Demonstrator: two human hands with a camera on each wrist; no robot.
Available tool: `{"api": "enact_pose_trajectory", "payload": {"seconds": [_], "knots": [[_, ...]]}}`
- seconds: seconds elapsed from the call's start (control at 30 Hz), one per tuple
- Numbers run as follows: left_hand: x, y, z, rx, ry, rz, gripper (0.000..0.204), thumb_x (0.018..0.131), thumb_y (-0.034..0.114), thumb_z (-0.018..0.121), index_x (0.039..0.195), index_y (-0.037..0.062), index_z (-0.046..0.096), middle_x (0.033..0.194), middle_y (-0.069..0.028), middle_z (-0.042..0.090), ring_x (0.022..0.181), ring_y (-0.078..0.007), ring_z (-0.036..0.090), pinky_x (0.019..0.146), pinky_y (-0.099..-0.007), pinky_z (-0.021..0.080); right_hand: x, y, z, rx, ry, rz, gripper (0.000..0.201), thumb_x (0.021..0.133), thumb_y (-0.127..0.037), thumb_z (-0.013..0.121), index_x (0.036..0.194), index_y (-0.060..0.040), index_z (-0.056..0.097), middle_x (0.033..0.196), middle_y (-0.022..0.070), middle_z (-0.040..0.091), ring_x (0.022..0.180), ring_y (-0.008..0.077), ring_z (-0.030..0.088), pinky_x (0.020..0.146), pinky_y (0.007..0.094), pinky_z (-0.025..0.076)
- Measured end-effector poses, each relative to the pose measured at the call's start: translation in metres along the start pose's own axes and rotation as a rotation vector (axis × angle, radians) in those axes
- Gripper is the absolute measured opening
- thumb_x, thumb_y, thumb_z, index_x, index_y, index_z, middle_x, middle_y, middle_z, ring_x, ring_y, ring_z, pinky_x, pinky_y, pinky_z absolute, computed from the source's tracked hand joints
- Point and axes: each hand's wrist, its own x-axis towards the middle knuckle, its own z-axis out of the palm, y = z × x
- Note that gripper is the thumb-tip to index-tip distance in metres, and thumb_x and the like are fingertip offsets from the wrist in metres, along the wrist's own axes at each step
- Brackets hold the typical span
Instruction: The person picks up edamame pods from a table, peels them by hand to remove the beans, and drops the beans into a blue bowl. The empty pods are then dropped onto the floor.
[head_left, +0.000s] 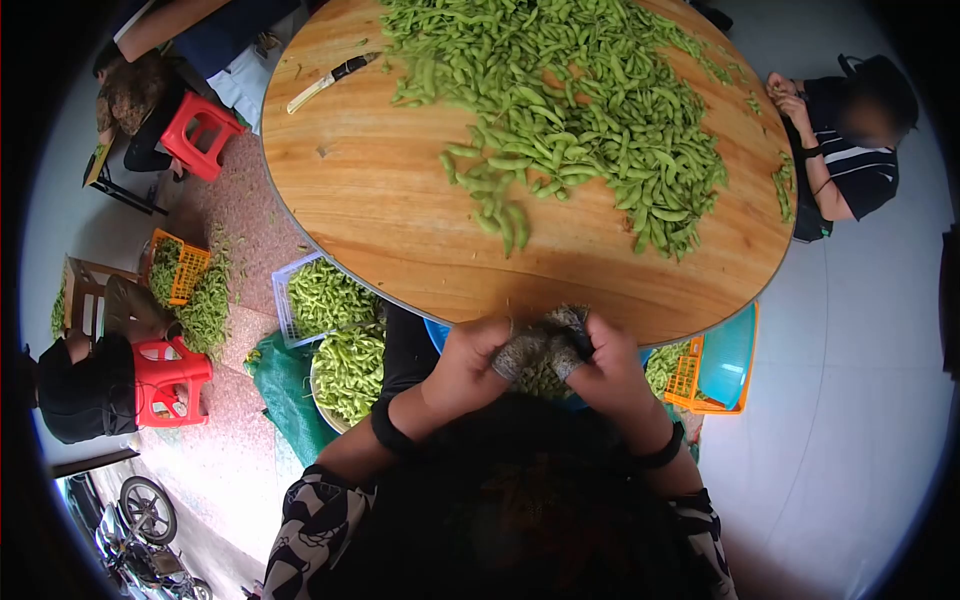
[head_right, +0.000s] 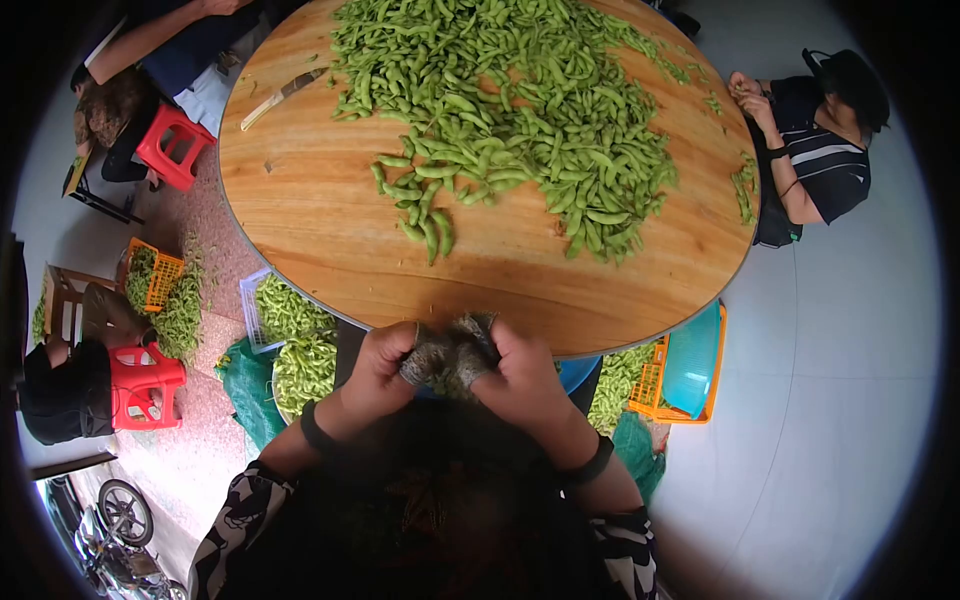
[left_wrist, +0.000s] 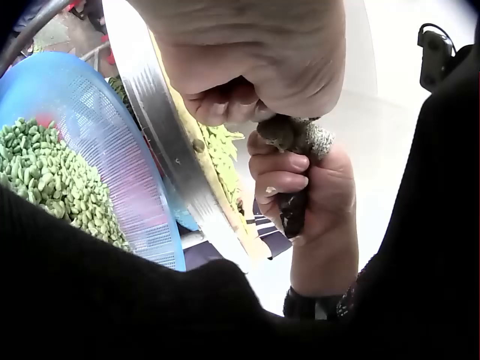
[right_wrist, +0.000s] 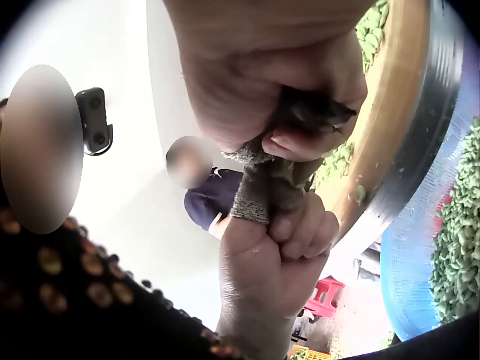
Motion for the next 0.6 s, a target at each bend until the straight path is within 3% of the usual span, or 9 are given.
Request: {"api": "enact_pose_trajectory", "payload": {"seconds": [0.1, 0.2, 0.23, 0.3, 0.37, 0.4, 0.47, 0.53, 0.6], "knots": [[-0.008, 0.005, -0.015, 0.154, 0.042, 0.005, 0.015, 0.079, 0.001, 0.062, 0.093, 0.0049, 0.066, 0.077, -0.0121, 0.061, 0.069, -0.0269, 0.062, 0.062, -0.0316, 0.048, -0.001, -0.009, -0.008, -0.304, -0.097, -0.035, 0.026, 0.075, -0.009, 0.060, 0.100, -0.0021, 0.061, 0.076, 0.0201, 0.060, 0.071, 0.0377, 0.061, 0.063, 0.0384, 0.049], [-0.019, 0.014, -0.042, 0.186, 0.206, -0.007, 0.009, 0.085, 0.001, 0.059, 0.090, 0.0024, 0.067, 0.075, -0.0084, 0.064, 0.064, -0.0189, 0.060, 0.060, -0.0285, 0.047, 0.001, -0.020, -0.015, -0.512, -0.275, 0.019, 0.025, 0.081, -0.008, 0.062, 0.105, -0.0028, 0.061, 0.086, 0.0161, 0.066, 0.076, 0.0244, 0.065, 0.069, 0.0299, 0.049], [-0.030, 0.014, -0.055, 0.218, 0.255, -0.100, 0.010, 0.092, 0.006, 0.055, 0.089, 0.0007, 0.062, 0.077, -0.0034, 0.064, 0.070, -0.0090, 0.057, 0.064, -0.0243, 0.046, 0.004, -0.020, -0.013, -0.510, -0.279, 0.019, 0.025, 0.081, -0.008, 0.062, 0.105, -0.0028, 0.061, 0.086, 0.0161, 0.066, 0.076, 0.0244, 0.065, 0.069, 0.0299, 0.049], [-0.045, 0.008, -0.077, 0.264, 0.425, -0.151, 0.016, 0.096, 0.011, 0.054, 0.091, -0.0007, 0.064, 0.077, -0.0013, 0.064, 0.071, -0.0066, 0.054, 0.065, -0.0224, 0.044, 0.014, -0.021, -0.006, -0.418, -0.158, -0.006, 0.023, 0.081, -0.016, 0.065, 0.098, -0.0021, 0.061, 0.077, 0.0188, 0.062, 0.073, 0.0382, 0.061, 0.064, 0.0425, 0.049], [-0.056, 0.012, -0.102, 0.397, 0.545, -0.213, 0.019, 0.096, 0.015, 0.056, 0.092, -0.0013, 0.065, 0.078, -0.0006, 0.065, 0.071, -0.0049, 0.053, 0.063, -0.0221, 0.044, 0.039, 0.001, 0.002, -0.520, -0.005, -0.127, 0.025, 0.081, -0.018, 0.065, 0.099, -0.0016, 0.060, 0.077, 0.0184, 0.063, 0.073, 0.0380, 0.062, 0.063, 0.0433, 0.050], [-0.071, -0.004, -0.127, 0.626, 0.561, -0.325, 0.019, 0.094, 0.017, 0.059, 0.093, -0.0011, 0.065, 0.080, -0.0029, 0.066, 0.071, -0.0081, 0.056, 0.063, -0.0240, 0.045, 0.053, 0.010, 0.007, -0.622, 0.158, -0.245, 0.026, 0.081, -0.019, 0.065, 0.099, -0.0011, 0.059, 0.077, 0.0180, 0.064, 0.073, 0.0378, 0.063, 0.063, 0.0441, 0.050], [-0.080, -0.016, -0.144, 0.857, 0.572, -0.433, 0.020, 0.092, 0.019, 0.062, 0.094, -0.0009, 0.065, 0.082, -0.0052, 0.066, 0.071, -0.0114, 0.058, 0.062, -0.0259, 0.046, 0.080, 0.014, 0.017, -0.743, 0.195, -0.179, 0.029, 0.081, -0.019, 0.066, 0.101, -0.0009, 0.057, 0.078, 0.0182, 0.065, 0.073, 0.0376, 0.063, 0.063, 0.0448, 0.051], [-0.076, -0.010, -0.148, 1.391, 0.670, -0.502, 0.029, 0.084, 0.025, 0.070, 0.094, -0.0014, 0.063, 0.084, -0.0172, 0.063, 0.072, -0.0340, 0.062, 0.062, -0.0388, 0.049, 0.095, 0.013, 0.024, -0.860, 0.228, -0.115, 0.031, 0.080, -0.019, 0.066, 0.104, -0.0007, 0.055, 0.080, 0.0184, 0.065, 0.073, 0.0373, 0.064, 0.063, 0.0455, 0.051], [-0.065, -0.006, -0.142, 1.374, 0.719, -0.351, 0.029, 0.083, 0.025, 0.070, 0.095, -0.0013, 0.062, 0.087, -0.0178, 0.063, 0.075, -0.0353, 0.062, 0.062, -0.0409, 0.049, 0.101, 0.011, 0.030, -0.889, 0.160, 0.114, 0.039, 0.076, -0.020, 0.072, 0.107, -0.0005, 0.055, 0.090, 0.0151, 0.067, 0.080, 0.0349, 0.065, 0.071, 0.0422, 0.052]]}}
